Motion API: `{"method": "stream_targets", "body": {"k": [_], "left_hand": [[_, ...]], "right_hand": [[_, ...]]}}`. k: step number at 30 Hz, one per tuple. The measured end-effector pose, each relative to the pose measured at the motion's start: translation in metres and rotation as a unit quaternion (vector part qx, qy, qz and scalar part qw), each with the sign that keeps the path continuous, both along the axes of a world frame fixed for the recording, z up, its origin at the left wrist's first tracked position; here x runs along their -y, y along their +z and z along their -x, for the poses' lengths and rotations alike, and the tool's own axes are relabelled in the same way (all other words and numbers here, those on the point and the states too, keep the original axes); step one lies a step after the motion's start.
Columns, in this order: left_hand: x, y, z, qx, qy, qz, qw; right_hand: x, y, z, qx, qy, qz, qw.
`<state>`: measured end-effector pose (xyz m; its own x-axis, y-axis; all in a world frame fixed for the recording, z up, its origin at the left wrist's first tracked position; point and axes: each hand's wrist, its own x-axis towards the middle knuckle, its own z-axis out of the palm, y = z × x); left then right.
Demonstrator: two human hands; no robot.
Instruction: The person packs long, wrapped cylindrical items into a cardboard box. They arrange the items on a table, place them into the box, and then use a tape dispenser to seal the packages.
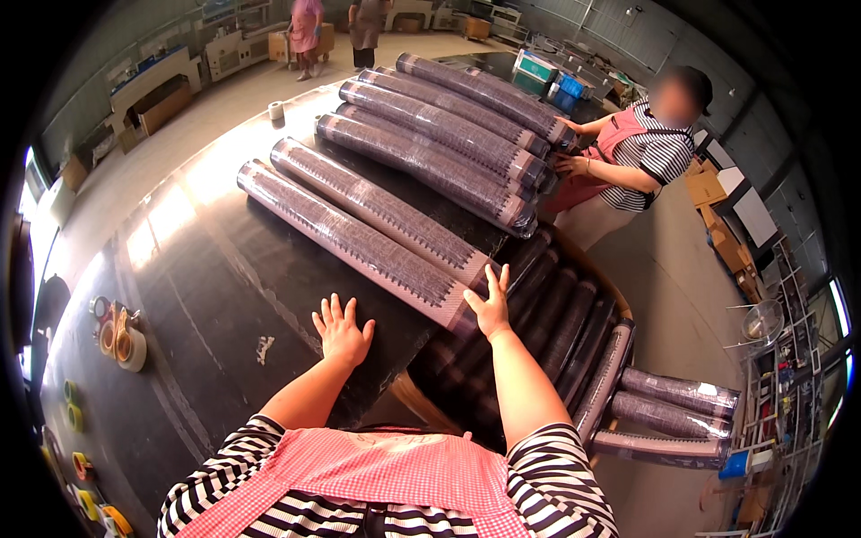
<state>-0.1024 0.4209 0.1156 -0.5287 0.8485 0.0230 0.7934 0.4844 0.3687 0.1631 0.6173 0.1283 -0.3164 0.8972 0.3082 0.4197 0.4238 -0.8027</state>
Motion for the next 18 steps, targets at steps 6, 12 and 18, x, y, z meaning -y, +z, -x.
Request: {"method": "stream_targets", "body": {"k": [6, 12, 18], "left_hand": [[0.0, 0.001, -0.002, 0.009, 0.006, -0.015, 1.0], [0.002, 0.001, 0.007, 0.041, 0.022, -0.069, 0.997], [-0.074, 0.003, 0.064, 0.439, 0.218, -0.265, 0.83]], "right_hand": [[0.001, -0.007, -0.005, -0.014, 0.019, -0.035, 0.999], [0.008, -0.002, -0.005, -0.036, 0.063, -0.023, 0.997], [0.015, 0.009, -0.002, -0.06, 0.084, -0.016, 0.994]]}}
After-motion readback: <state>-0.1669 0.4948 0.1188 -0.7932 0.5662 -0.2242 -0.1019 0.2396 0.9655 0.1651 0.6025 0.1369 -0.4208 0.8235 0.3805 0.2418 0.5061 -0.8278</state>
